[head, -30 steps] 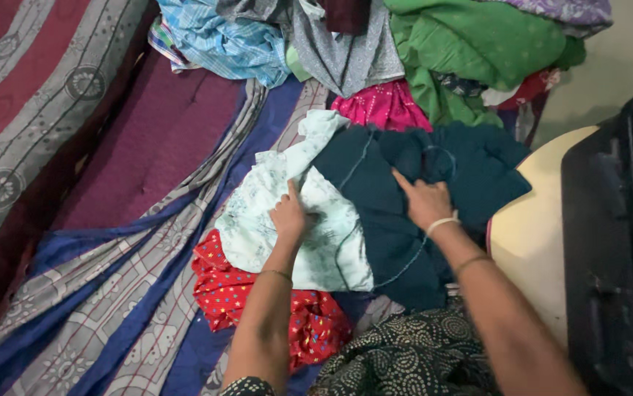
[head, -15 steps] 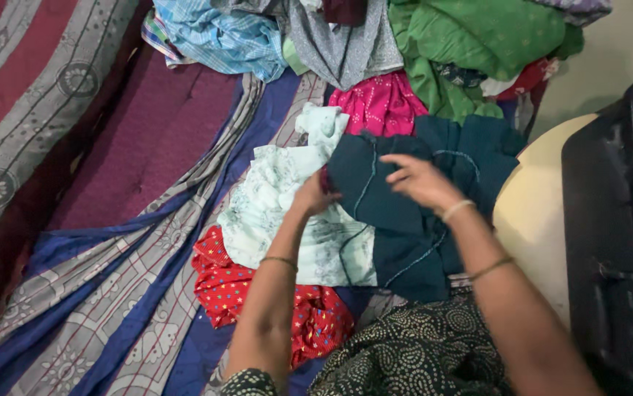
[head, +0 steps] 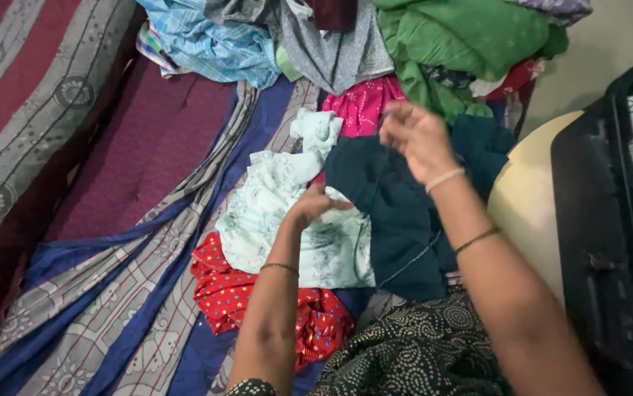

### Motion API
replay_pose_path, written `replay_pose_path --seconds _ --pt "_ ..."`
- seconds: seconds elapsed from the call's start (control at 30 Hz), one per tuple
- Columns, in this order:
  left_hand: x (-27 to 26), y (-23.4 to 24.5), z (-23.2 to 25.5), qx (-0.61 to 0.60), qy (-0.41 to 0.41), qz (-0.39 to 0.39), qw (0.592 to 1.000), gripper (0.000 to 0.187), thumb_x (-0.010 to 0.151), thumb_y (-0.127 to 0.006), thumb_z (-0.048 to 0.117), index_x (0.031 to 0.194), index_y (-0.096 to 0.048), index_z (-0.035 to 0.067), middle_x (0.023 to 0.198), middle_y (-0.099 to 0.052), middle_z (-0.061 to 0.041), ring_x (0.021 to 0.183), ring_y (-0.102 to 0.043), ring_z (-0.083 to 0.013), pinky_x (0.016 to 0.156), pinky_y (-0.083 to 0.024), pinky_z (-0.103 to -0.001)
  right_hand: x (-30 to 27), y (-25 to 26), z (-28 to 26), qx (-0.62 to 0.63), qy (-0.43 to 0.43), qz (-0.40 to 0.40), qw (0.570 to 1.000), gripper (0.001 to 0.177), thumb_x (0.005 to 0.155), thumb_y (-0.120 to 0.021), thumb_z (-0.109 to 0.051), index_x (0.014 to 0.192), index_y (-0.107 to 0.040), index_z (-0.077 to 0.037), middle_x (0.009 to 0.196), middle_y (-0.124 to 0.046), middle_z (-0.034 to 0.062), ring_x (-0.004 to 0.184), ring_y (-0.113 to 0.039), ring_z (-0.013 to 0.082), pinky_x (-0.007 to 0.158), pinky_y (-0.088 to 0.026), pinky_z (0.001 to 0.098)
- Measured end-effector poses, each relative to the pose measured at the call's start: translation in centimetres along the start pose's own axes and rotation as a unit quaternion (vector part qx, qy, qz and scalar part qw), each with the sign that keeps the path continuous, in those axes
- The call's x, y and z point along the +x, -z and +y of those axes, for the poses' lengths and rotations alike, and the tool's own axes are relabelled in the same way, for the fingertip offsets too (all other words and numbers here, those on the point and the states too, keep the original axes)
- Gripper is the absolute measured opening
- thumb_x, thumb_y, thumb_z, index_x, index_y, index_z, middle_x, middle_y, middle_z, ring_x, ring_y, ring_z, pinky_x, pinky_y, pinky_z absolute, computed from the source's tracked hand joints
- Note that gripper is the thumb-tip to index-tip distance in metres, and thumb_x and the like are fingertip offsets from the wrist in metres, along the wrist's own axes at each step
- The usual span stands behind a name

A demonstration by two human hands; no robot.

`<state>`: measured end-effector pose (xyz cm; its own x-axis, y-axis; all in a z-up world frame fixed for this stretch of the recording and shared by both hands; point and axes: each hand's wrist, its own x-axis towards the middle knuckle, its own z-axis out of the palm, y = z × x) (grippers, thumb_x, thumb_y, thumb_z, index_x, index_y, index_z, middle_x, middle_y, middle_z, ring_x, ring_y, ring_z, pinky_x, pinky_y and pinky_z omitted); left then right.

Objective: The person folds a light-colored patterned cloth and a dark green garment on a bed. They smooth the items, fold them into smaller rectangles, and place them on a growing pile of folded clothes.

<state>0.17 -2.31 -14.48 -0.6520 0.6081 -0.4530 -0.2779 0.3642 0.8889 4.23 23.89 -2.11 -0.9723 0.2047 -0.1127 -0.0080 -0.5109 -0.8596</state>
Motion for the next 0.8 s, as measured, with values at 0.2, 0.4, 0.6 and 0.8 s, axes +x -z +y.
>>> replay_pose_path --seconds 0.2,0.4,0.6,0.8 --pt "0.9 -0.2 -0.6 0.106 0.009 0.003 0.994 0.067 0.064 -0.087 0.004 0.126 -0.065 -0.006 0.103 -0.069 -0.018 0.093 -0.060 -0.0247 0.081 -0.051 -0.039 1.6 -5.5 -11.2 -0.015 0.176 -0.103 0.979 0.018 0.106 -0.067 0.006 0.122 -0.070 -0.002 0.114 -0.072 0.0063 0.093 -0.069 0.0162 0.086 -0.058 0.0284" --pt "-0.2 -1.9 0.6 0.140 -0.109 -0.009 0.984 0.069 0.070 -0.077 0.000 0.136 -0.055 -0.002 0.109 -0.068 -0.013 0.101 -0.065 -0.0248 0.086 -0.054 -0.038 0.5 -5.6 -7.7 -0.479 0.187 -0.152 0.844 0.038 0.089 -0.069 0.004 0.125 -0.072 -0.008 0.118 -0.071 0.0127 0.102 -0.066 0.0222 0.088 -0.053 0.0349" --pt "-2.1 -4.1 1.1 0.249 -0.359 -0.100 0.894 0.050 0.068 -0.068 -0.007 0.115 -0.069 0.011 0.116 -0.073 -0.011 0.115 -0.072 -0.0322 0.100 -0.058 -0.039 -4.4 0.8 4.9 -0.784 -0.032 -0.209 0.584 0.034 0.088 -0.066 -0.016 0.121 -0.066 -0.009 0.125 -0.064 0.0199 0.113 -0.063 0.0408 0.094 -0.051 0.0511" --pt "-3.6 -1.0 -6.1 0.585 -0.206 0.121 0.775 0.044 0.061 -0.079 0.019 0.105 -0.073 0.014 0.112 -0.070 -0.014 0.114 -0.064 -0.0367 0.088 -0.040 -0.066 -4.7 6.8 6.3 -0.749 -0.040 -0.158 0.642 0.032 0.082 -0.076 -0.029 0.107 -0.073 -0.009 0.105 -0.072 0.0184 0.101 -0.068 0.0402 0.087 -0.053 0.0504"
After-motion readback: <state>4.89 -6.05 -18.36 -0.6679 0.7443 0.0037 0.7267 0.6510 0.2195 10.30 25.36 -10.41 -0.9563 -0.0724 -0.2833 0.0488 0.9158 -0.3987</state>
